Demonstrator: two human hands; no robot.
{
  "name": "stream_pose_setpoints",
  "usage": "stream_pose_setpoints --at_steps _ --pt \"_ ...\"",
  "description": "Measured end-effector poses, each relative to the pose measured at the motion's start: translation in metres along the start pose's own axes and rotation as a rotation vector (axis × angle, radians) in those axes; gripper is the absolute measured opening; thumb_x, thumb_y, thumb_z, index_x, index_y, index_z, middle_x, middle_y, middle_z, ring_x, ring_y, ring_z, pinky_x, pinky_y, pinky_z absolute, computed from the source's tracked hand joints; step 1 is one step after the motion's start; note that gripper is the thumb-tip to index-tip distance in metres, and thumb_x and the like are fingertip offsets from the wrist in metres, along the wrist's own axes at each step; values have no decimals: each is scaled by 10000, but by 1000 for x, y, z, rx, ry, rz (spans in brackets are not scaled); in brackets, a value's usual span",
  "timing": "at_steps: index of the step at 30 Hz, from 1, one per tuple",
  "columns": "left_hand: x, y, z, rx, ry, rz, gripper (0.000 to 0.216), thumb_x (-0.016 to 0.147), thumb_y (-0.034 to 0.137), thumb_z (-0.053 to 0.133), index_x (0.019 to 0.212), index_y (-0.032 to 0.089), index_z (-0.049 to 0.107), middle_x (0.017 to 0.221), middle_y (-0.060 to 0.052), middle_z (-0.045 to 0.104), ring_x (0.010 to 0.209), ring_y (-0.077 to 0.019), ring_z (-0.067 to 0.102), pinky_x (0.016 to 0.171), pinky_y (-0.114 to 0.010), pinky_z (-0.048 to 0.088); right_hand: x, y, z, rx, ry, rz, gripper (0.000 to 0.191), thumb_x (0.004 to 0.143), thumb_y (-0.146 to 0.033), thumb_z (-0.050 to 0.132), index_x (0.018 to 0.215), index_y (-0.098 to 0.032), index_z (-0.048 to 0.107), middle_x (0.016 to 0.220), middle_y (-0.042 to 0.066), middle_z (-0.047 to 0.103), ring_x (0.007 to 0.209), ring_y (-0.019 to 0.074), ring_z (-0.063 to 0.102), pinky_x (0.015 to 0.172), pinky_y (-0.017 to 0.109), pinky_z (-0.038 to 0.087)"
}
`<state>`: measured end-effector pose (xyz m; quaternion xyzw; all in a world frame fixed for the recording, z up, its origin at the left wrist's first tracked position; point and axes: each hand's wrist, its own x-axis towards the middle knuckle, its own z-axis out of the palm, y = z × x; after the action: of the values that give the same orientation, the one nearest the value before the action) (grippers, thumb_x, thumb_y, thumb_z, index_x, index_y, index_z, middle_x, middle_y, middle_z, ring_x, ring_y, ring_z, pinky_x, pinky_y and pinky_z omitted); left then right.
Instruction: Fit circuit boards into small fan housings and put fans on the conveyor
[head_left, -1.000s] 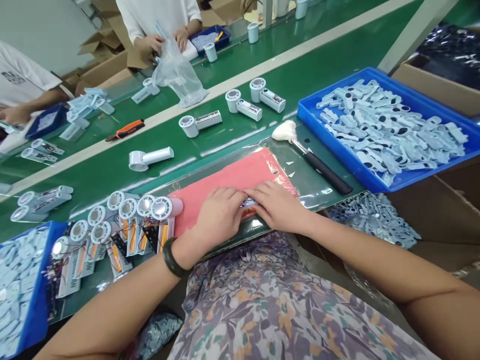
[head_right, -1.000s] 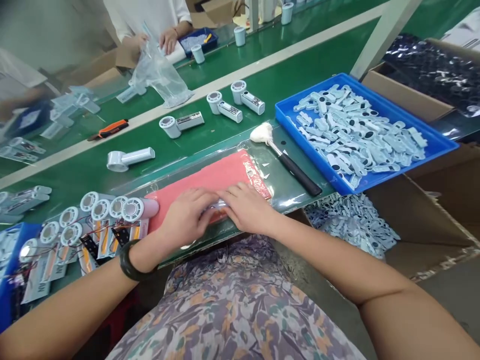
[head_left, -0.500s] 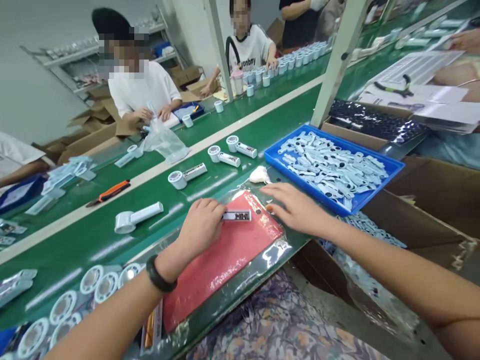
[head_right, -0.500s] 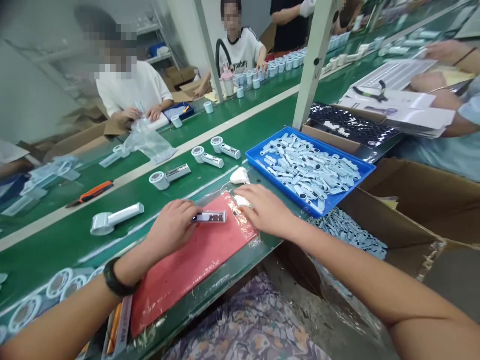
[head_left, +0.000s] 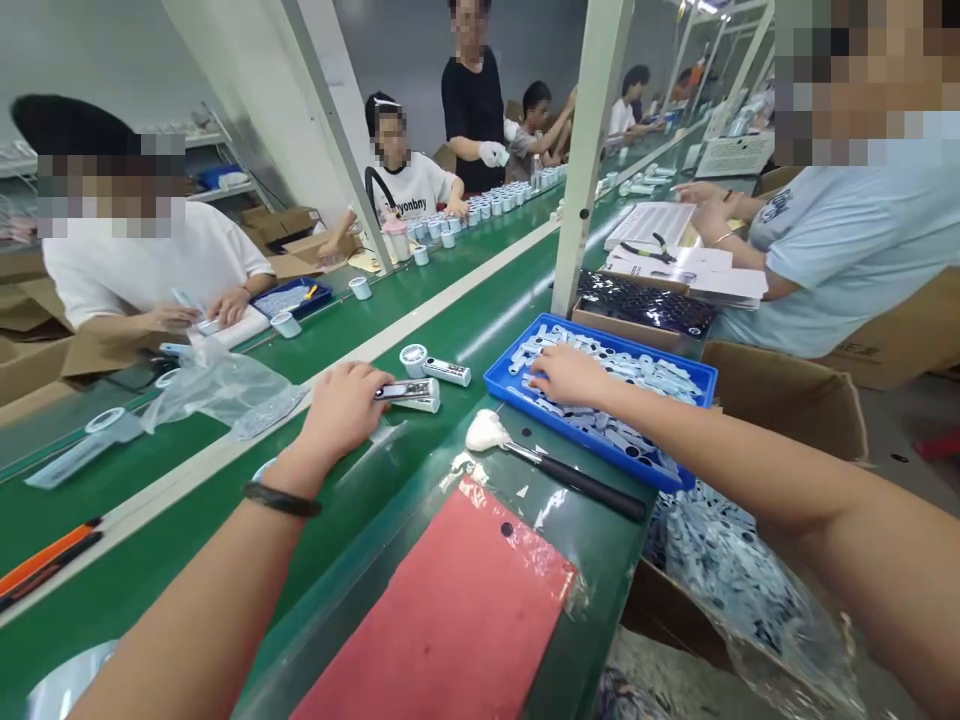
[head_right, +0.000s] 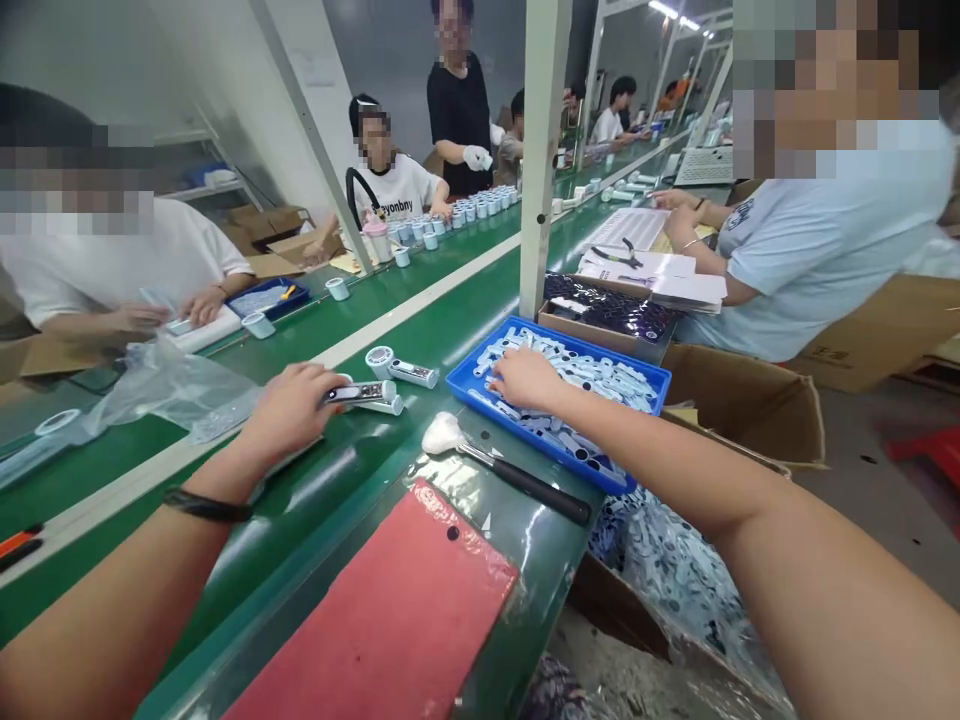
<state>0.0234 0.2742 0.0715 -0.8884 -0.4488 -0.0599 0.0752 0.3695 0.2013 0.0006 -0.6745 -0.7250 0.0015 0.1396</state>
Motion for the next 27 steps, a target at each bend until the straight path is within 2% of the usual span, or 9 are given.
stream_pose_setpoints --at_steps 3,8,11,14,17,19,21,24,27 --pt "49 19 0 32 172 83 328 857 187 617 1138 280 758 1321 -138 668 1414 -398 440 1130 -639 377 3 -8 3 10 -29 11 110 890 -295 705 891 -205 769 959 125 752 945 293 690 828 411 548" --pt "125 67 30 -17 190 103 335 920 105 517 997 266 800 1357 -166 629 1472 -397 382 1154 -689 308 -2 -10 -6 79 -43 85 71 907 -238 677 898 -217 744 978 91 777 868 259 723 731 353 539" --pt "151 82 54 -78 139 86 361 905 59 488 966 217 806 1273 -206 666 1360 -405 518 1073 -654 427 -9 -12 -16 159 -16 135 98 937 -269 649 978 -207 713 970 86 772 861 240 721 722 337 540" --pt "154 80 65 -130 86 77 449 873 33 501 1177 238 759 1344 -184 654 1315 -349 576 1032 -531 510 -26 -25 -24 307 -1 129 259 971 -286 606 1215 -209 643 942 44 746 809 182 710 725 302 548" --pt "121 54 58 -147 86 47 532 911 99 495 1415 229 604 1491 -152 566 1416 -301 493 1152 -471 437 -55 -49 -22 677 -45 31 323 977 -305 584 1290 -231 608 894 11 701 748 152 680 702 287 545" --pt "79 24 48 -132 101 -17 504 955 214 484 1450 143 548 1502 -185 538 1433 -317 461 1210 -471 372 -78 -68 -16 960 -127 16 277 955 -316 609 1217 -228 635 881 12 687 750 154 680 684 285 542" --pt "27 -10 40 -84 117 -127 537 956 365 512 1411 83 555 1452 -221 556 1400 -361 475 1211 -498 360 -99 -86 -8 1131 -239 48 254 949 -317 612 1183 -221 636 885 18 696 762 158 688 674 282 538" --pt "-44 -47 32 3 -90 -368 587 905 509 561 1307 84 623 1322 -234 621 1296 -410 551 1109 -518 454 -125 -107 4 1098 -349 11 247 972 -283 559 1180 -223 679 869 18 707 731 154 664 647 276 509" --pt "-83 -53 29 19 -244 -486 464 879 411 599 1262 157 661 1240 -185 672 1202 -369 619 987 -449 531 -142 -123 15 804 -348 -201 315 975 -198 513 1176 -248 750 953 44 709 792 168 660 698 297 504"
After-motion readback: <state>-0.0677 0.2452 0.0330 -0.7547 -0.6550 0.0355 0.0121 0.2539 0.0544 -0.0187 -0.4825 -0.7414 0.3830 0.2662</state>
